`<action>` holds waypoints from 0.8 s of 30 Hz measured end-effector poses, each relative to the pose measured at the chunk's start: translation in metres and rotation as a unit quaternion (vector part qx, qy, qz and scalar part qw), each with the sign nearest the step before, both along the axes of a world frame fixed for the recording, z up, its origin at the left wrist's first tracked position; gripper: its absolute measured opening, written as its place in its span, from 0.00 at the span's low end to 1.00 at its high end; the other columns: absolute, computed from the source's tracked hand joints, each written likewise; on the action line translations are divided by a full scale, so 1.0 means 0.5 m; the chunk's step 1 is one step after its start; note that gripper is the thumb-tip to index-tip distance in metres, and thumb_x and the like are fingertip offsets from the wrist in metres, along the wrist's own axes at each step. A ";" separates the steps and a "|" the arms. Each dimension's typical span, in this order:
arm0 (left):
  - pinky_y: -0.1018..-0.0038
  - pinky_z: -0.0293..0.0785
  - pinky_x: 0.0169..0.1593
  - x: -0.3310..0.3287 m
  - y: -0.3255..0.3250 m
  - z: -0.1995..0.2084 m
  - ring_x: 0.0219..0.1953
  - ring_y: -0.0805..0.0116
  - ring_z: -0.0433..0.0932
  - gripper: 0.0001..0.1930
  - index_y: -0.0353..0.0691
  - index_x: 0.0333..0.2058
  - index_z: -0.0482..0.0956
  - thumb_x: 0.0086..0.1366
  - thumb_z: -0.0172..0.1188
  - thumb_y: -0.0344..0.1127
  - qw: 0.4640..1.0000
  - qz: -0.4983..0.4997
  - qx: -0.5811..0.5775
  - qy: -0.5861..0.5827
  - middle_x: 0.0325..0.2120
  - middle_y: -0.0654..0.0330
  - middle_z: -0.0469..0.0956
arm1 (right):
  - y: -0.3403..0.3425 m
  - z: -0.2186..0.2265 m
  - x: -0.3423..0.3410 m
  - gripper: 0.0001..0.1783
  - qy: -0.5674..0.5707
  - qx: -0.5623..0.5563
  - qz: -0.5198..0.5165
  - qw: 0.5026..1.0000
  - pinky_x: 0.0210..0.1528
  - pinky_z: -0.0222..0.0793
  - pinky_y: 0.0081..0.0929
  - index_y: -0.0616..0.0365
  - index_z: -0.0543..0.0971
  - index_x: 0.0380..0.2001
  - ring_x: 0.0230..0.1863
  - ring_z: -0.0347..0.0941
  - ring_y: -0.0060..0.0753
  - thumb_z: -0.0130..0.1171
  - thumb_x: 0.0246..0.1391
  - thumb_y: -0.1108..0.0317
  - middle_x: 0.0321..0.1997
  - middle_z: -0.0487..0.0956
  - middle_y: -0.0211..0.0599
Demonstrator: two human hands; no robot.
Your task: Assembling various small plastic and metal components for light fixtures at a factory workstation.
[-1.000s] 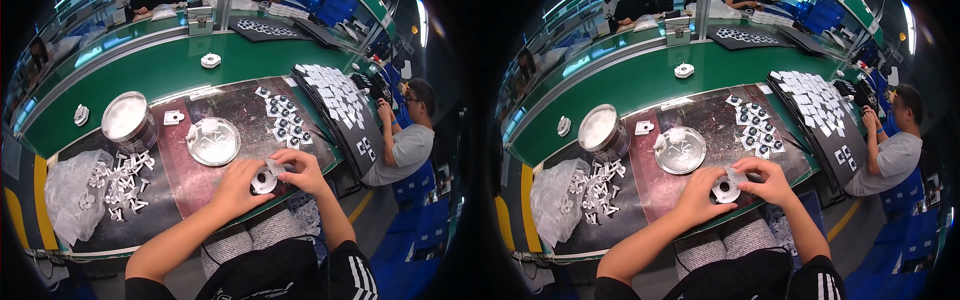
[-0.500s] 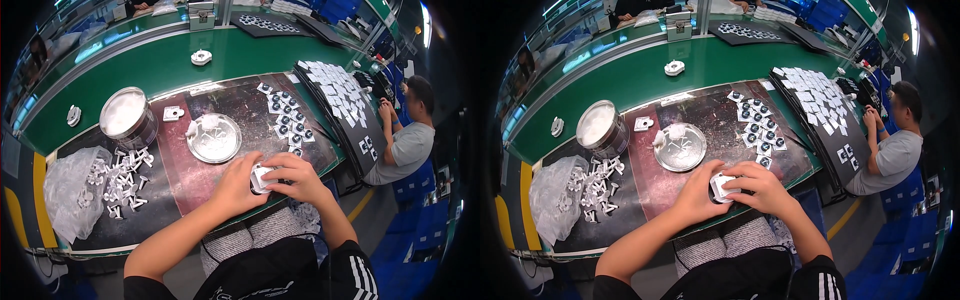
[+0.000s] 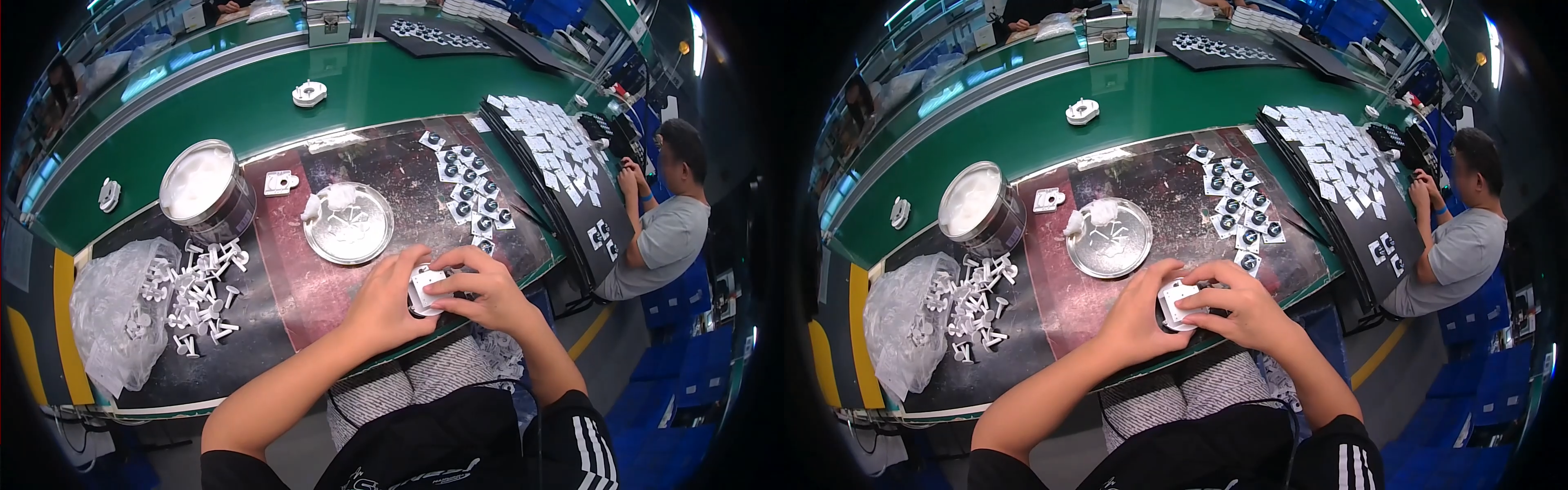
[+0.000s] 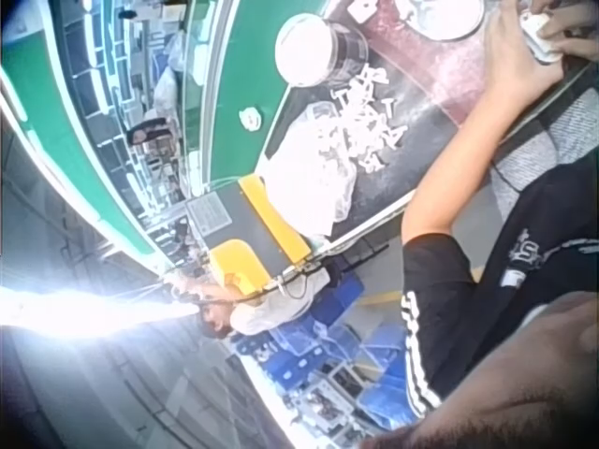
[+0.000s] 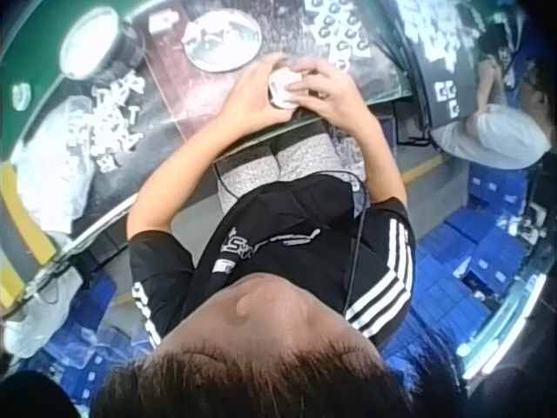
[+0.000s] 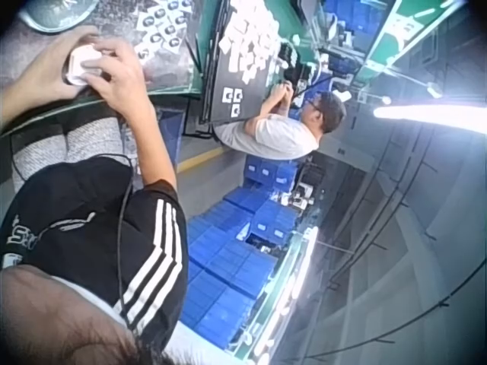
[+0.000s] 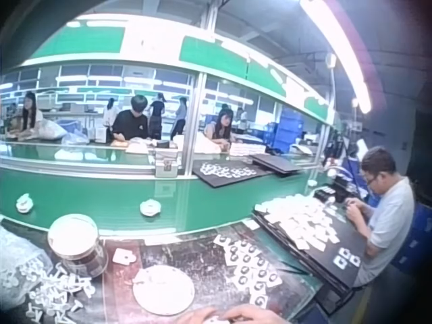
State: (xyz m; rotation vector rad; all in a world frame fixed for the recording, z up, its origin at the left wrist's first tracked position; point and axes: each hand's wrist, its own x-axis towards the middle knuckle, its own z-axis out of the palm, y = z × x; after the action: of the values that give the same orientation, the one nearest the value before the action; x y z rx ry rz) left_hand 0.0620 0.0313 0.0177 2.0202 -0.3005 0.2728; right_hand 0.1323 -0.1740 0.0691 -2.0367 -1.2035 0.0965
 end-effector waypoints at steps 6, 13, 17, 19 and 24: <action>0.54 0.73 0.61 0.001 0.000 -0.005 0.58 0.42 0.75 0.44 0.41 0.64 0.66 0.46 0.75 0.36 1.000 -0.005 0.000 -0.003 0.54 0.45 0.76 | -0.001 -0.001 -0.002 0.14 -0.046 -0.016 0.004 0.999 0.56 0.71 0.39 0.51 0.89 0.41 0.53 0.77 0.43 0.75 0.48 0.68 0.49 0.80 0.35; 0.56 0.73 0.62 0.002 0.001 -0.008 0.58 0.44 0.76 0.45 0.39 0.63 0.66 0.46 0.76 0.38 1.000 0.000 0.017 -0.015 0.54 0.46 0.76 | -0.006 -0.034 0.001 0.15 -0.126 0.018 0.008 0.992 0.56 0.71 0.39 0.50 0.89 0.41 0.52 0.77 0.43 0.75 0.47 0.66 0.49 0.81 0.34; 0.54 0.72 0.62 0.003 -0.001 -0.002 0.59 0.42 0.74 0.44 0.40 0.63 0.66 0.45 0.76 0.38 1.000 -0.005 0.006 -0.003 0.54 0.45 0.77 | -0.017 -0.056 -0.002 0.20 -0.109 0.025 0.002 0.994 0.59 0.73 0.41 0.51 0.90 0.44 0.57 0.76 0.46 0.78 0.44 0.69 0.55 0.81 0.37; 0.53 0.72 0.62 -0.001 0.000 0.001 0.59 0.42 0.74 0.44 0.40 0.63 0.66 0.45 0.76 0.38 1.000 -0.007 0.004 0.002 0.54 0.45 0.77 | -0.016 -0.051 -0.008 0.21 -0.093 0.031 -0.003 0.995 0.60 0.72 0.41 0.51 0.89 0.45 0.58 0.76 0.46 0.79 0.43 0.68 0.56 0.81 0.37; 0.56 0.72 0.63 0.002 0.002 -0.003 0.59 0.46 0.76 0.46 0.39 0.64 0.67 0.44 0.77 0.38 1.000 -0.001 0.013 0.002 0.55 0.47 0.78 | -0.031 -0.008 -0.006 0.18 -0.129 0.063 -0.060 0.988 0.61 0.72 0.43 0.52 0.88 0.47 0.59 0.76 0.46 0.71 0.50 0.72 0.52 0.84 0.38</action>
State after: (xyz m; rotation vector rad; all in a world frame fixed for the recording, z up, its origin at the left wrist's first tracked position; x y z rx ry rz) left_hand 0.0630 0.0322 0.0162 2.0450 -0.3042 0.2645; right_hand 0.1293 -0.1894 0.0652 -2.0482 -1.2050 -0.3036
